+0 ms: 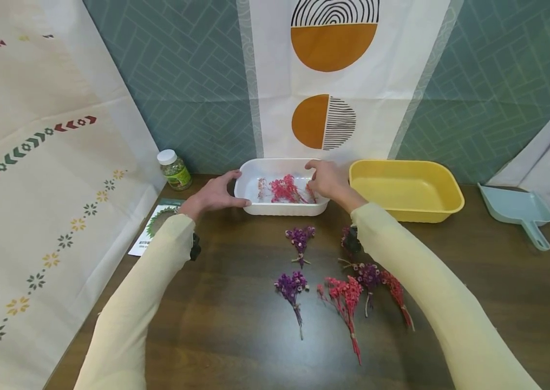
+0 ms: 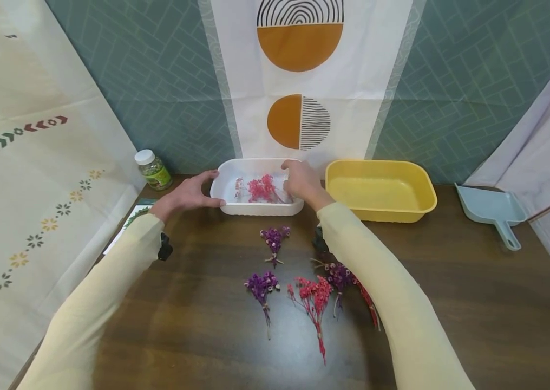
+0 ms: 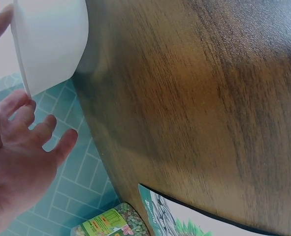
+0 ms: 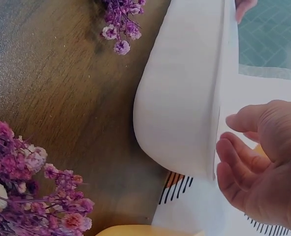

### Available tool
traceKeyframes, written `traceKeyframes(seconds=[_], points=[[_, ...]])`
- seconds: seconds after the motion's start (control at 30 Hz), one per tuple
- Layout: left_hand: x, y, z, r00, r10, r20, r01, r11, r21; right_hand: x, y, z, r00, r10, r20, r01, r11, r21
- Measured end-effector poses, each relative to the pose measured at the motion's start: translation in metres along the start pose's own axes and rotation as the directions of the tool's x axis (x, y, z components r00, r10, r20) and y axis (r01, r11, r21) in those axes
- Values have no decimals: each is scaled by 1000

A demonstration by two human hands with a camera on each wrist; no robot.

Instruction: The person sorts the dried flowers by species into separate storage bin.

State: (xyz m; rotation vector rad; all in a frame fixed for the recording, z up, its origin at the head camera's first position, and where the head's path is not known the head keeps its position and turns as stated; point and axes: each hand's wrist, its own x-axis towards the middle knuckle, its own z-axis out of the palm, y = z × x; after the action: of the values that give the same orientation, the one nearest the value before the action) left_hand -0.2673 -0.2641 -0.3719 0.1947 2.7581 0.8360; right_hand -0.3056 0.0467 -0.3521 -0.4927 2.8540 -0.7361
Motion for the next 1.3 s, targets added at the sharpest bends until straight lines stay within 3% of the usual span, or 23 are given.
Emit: traceKeyframes(seconds=[0.13,0.3,0.5,0.67,0.93,1.3], points=[[2,0,1,1000,-1,0,1,1000,-3,-6,0,-5,1000,-5,-26,6,1000,21],[0,0,0,1000,-8,4,8,1000,-5,-22,1,-13,994,-78,-75,84,993,81],[0,-1,0,1000,-7,3,7,1000,3,-53,2,-23,983,-155,-96,168,976,140],[2,0,-2,1000,-3,-10,3,1000,2,-90,3,-31,964,-226,-140,248,954,166],[1,-1,2,1000,-7,6,7,1000,5,-158,16,-29,977,-173,-125,194,964,184],[2,0,1,1000,-12,3,12,1000,10,-217,32,-18,992,-86,-93,105,967,231]])
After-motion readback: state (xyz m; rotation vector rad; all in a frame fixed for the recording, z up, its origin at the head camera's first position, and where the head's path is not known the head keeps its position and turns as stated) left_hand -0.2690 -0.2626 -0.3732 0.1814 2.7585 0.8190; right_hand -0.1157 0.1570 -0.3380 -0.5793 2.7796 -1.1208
